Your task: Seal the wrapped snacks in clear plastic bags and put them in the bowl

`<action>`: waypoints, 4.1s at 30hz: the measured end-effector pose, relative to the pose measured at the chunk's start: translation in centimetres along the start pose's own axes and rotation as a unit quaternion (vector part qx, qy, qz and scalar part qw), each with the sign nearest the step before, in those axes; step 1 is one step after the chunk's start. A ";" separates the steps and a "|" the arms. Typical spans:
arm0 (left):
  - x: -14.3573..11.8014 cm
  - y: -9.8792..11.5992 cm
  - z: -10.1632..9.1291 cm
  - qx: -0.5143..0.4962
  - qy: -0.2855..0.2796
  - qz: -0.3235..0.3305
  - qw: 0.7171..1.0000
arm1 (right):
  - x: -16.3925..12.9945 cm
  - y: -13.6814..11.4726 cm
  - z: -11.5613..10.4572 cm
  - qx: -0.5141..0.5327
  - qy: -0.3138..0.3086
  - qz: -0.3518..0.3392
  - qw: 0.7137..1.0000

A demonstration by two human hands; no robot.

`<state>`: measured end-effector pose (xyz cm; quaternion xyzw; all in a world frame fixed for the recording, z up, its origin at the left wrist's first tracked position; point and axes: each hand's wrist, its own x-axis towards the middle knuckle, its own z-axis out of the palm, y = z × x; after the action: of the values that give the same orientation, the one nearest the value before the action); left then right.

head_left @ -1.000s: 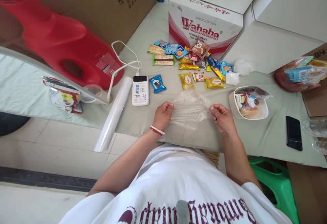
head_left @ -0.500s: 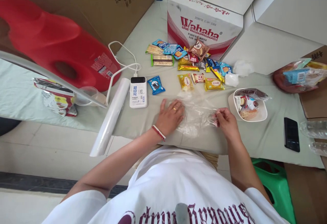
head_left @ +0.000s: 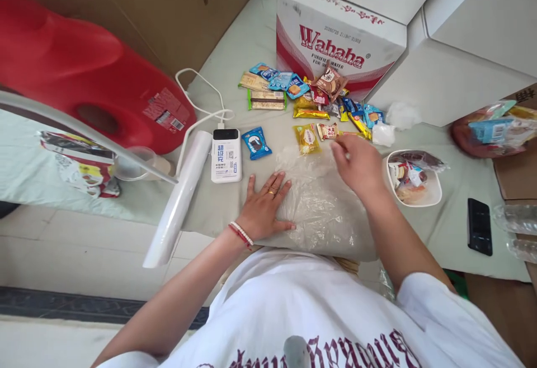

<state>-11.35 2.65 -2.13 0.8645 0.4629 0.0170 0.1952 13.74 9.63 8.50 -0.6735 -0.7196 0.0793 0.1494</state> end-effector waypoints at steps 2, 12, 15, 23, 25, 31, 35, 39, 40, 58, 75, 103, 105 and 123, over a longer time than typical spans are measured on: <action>0.0 -0.1 0.1 -0.001 -0.004 0.000 1.000 | 4.7 -2.1 3.0 -0.051 -0.027 0.022 0.998; 0.2 -0.3 -0.1 -0.017 -0.020 -0.004 1.000 | 6.6 1.1 0.3 -0.029 0.044 -0.073 0.996; 0.4 -0.4 -0.3 -0.019 -0.027 -0.003 0.999 | 1.7 2.1 -3.4 0.064 0.023 -0.224 0.972; -0.1 -0.6 -0.3 0.002 0.020 -0.016 1.000 | -8.1 2.0 4.3 -0.014 -0.184 -0.224 0.957; -0.9 -0.3 -0.1 0.016 0.074 -0.005 0.997 | -9.3 2.6 4.3 0.006 -0.154 -0.213 0.965; -2.9 -0.5 0.0 -0.029 0.067 0.180 0.981 | -15.1 6.6 0.9 0.124 -0.136 -0.198 0.963; -3.2 -1.6 -0.3 -0.072 0.004 0.211 0.975 | -18.8 9.1 2.8 0.145 -0.131 -0.182 0.964; -2.7 -2.1 -0.7 -0.097 -0.014 0.178 0.979 | -18.3 9.3 3.3 0.198 -0.107 -0.154 0.962; -2.4 -2.1 -0.9 -0.118 -0.014 0.160 0.980 | -17.5 9.1 2.9 0.209 -0.117 -0.142 0.960; 3.2 -2.0 -1.7 -0.224 0.105 0.015 0.969 | -6.5 9.5 3.2 0.292 -0.329 0.155 0.884; 7.0 0.4 -0.9 -0.077 0.176 -0.214 0.958 | 4.6 2.9 5.5 -0.055 -0.228 0.023 0.972; 5.9 8.2 -0.9 -0.145 0.104 -0.105 0.978 | -10.2 5.6 5.5 0.140 -0.044 -0.040 0.988; 5.8 8.0 -0.5 -0.102 0.123 -0.116 0.980 | -10.9 6.6 6.2 0.043 0.017 0.067 0.997; 5.1 7.9 0.8 -0.367 0.246 -0.107 0.891 | -10.9 0.2 6.6 0.282 0.001 -0.021 0.959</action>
<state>-2.02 2.61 -0.87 0.6444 0.5471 0.3769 0.3787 12.31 -0.58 1.09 -0.5890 -0.6820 0.2748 0.3353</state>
